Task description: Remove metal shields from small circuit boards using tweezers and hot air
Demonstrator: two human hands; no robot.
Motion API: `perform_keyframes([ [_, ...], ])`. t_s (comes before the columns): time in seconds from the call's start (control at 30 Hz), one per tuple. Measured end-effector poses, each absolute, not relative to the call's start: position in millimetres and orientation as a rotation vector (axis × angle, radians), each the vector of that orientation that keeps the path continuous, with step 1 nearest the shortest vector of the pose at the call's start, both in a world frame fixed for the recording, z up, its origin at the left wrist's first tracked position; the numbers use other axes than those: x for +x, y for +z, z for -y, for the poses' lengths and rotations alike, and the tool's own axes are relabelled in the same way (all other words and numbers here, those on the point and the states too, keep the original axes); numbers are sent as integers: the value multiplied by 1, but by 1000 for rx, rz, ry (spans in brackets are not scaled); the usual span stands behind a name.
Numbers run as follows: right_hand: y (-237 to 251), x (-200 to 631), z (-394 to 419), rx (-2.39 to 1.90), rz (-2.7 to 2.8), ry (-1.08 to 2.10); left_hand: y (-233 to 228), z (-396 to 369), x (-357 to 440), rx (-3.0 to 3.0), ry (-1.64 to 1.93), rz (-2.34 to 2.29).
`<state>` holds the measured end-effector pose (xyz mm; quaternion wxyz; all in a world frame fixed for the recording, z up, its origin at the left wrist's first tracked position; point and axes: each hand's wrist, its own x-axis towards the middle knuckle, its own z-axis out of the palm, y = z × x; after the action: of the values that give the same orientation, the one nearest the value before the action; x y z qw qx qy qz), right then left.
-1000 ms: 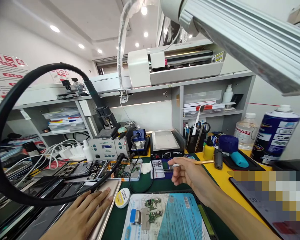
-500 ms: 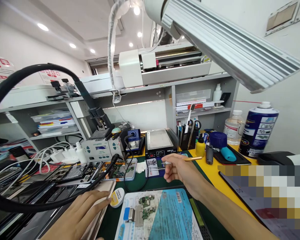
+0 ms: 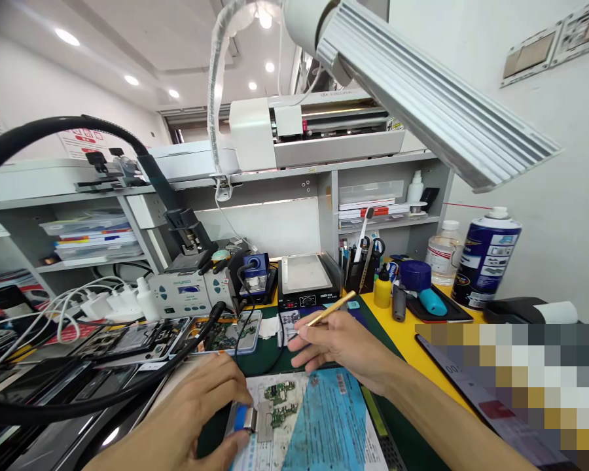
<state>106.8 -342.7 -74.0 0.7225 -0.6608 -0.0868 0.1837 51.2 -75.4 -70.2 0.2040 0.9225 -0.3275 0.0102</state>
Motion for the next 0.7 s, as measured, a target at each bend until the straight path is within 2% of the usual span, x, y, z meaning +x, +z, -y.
perform_keyframes([
  [0.47, -79, 116, 338, -1484, -6, 313, -91, 50, 72, 2364, 367, 1260],
  [0.7, -87, 126, 345, -1550, -60, 238, -91, 41, 67, 2223, 872, 1046],
])
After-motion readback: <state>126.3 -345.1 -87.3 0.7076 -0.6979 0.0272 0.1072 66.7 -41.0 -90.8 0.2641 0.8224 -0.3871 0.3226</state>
